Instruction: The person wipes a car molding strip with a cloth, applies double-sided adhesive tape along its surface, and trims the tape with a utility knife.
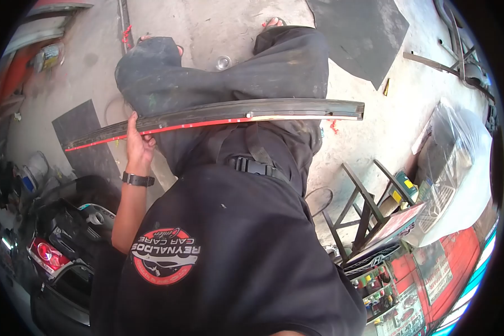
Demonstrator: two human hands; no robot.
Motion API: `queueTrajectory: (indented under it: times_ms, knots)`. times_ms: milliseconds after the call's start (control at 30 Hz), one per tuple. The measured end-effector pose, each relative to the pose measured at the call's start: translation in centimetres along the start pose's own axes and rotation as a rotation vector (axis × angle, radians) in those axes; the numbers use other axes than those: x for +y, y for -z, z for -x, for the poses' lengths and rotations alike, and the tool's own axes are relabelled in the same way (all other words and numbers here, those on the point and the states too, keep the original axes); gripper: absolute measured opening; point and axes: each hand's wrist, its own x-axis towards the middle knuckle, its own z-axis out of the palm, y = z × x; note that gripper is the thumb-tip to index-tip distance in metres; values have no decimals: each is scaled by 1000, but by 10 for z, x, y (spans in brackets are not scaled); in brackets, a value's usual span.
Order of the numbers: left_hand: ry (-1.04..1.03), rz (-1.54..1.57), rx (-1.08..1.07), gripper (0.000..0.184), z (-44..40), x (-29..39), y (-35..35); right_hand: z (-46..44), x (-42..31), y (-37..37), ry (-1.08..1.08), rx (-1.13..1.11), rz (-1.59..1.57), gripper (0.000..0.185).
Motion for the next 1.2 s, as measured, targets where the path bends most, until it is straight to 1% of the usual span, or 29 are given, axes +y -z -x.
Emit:
queueTrajectory:
  times_ms: [133,333,467,667,867,933,1033,1133,1167,1200]
  knots:
    - [7,20,-10,29,2,1,0,-3,0,-2,3,-4,-2,35]
    - [18,35,16,28,2,-1,2,-6,0,-4,11,0,-10,34]
    - [13,15,-34,30,3,-2,3,-6,2,-5,0,23,-27,33]
    - [14,20,22,30,6,-4,1,-6,5,-8,-4,26,-28,31]
    - [16,61,-64,29,6,-7,8,1,7,-13,-49,73,-69,30]
    - [48,80,-76,29,6,-7,10,4,10,-16,-78,103,-100,29]
    - [74,59,-68,30,-1,-6,16,4,11,-16,-138,173,-192,29]
    - [81,16,-56,32,-6,-2,14,-2,-2,-5,-245,291,-451,28]
    - [78,13,-71,31,-11,-2,16,-4,-9,6,-318,280,-539,22]
    - [78,10,-87,31,-17,-3,19,-10,-3,9,-246,223,-629,25]
